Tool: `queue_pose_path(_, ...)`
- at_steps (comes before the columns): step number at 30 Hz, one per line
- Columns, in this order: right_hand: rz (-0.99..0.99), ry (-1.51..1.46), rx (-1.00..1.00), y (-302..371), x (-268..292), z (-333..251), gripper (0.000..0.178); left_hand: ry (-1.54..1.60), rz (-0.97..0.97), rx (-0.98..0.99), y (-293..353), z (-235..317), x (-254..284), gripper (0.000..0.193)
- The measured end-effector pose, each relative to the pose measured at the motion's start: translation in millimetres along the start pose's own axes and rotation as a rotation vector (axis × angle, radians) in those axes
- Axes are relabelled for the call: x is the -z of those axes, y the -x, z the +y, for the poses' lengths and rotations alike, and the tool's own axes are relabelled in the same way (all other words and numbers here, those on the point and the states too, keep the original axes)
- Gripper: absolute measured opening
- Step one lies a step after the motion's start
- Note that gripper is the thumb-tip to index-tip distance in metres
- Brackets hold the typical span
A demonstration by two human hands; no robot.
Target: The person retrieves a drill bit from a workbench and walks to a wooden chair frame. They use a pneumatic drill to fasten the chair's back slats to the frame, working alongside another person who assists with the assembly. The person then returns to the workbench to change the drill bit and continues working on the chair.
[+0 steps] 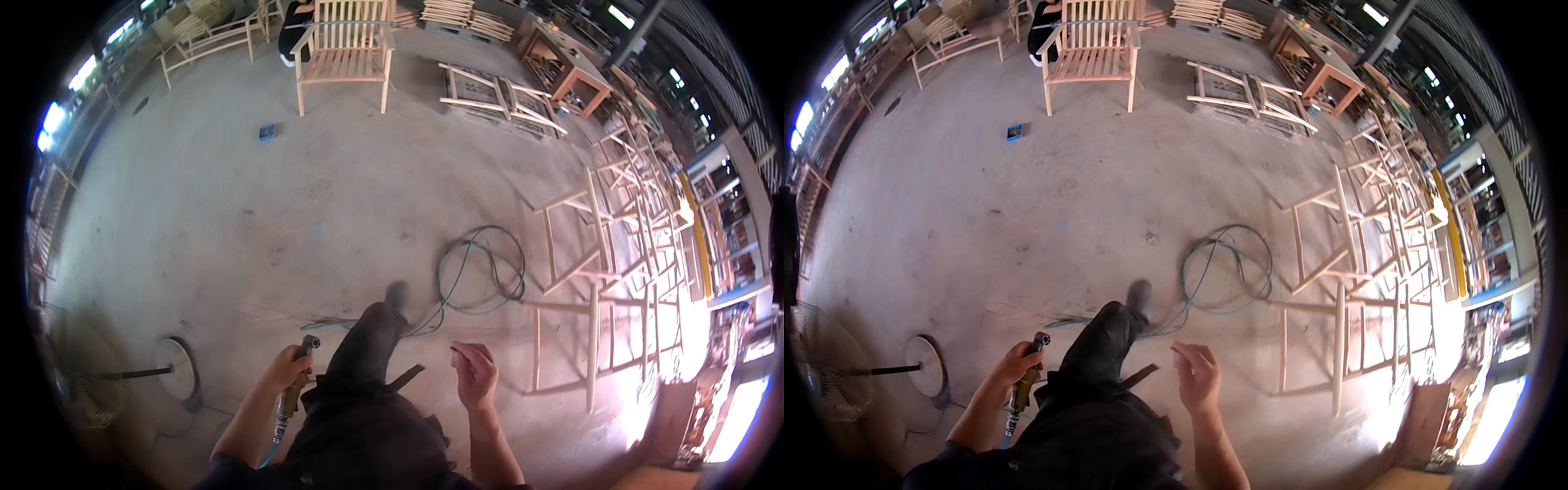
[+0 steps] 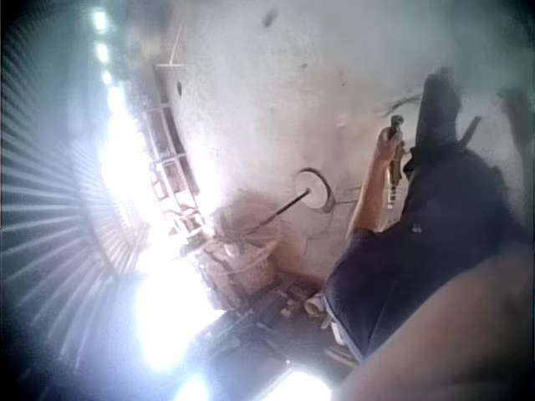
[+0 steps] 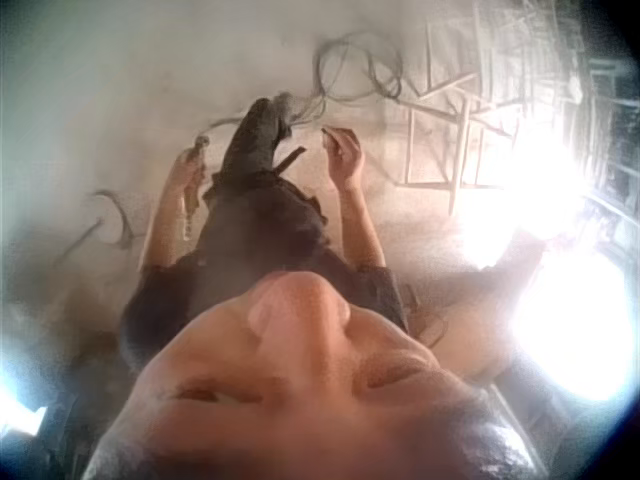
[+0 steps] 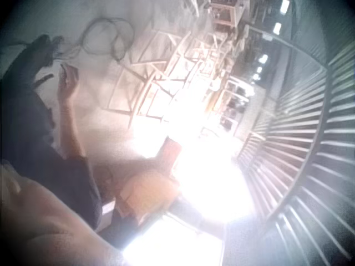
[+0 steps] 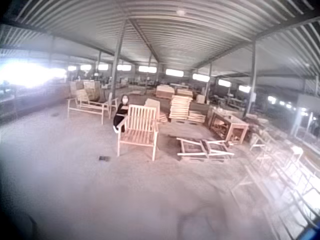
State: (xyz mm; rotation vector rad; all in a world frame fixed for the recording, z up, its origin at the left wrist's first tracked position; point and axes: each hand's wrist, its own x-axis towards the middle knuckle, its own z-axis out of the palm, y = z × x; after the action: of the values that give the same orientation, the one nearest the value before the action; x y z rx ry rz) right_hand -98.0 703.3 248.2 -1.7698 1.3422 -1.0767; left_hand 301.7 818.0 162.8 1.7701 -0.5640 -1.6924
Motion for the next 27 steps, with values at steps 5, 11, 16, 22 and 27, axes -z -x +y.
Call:
queue_pose_path(5,-0.141,0.014,-0.035,-192.5,-41.3,59.8,0.019,-0.044,0.1,0.087,-160.9,51.4,3.0,0.03)
queue_pose_path(11,-0.406,-0.019,-0.42,-457.9,-97.1,148.6,0.014,-0.087,0.168,0.037,-341.5,191.6,14.7,0.036)
queue_pose_path(16,-0.705,0.924,-0.019,-477.4,-40.6,345.0,0.018,0.039,0.202,0.027,-413.7,352.9,29.7,0.032)
queue_pose_path(22,-0.404,0.36,-1.42,-492.8,27.3,424.9,0.025,0.147,0.243,0.093,-557.7,506.8,20.9,0.031)
queue_pose_path(27,-0.999,0.902,-0.927,-675.0,-7.0,470.5,0.03,0.038,0.296,0.083,-700.5,641.9,1.1,0.032)
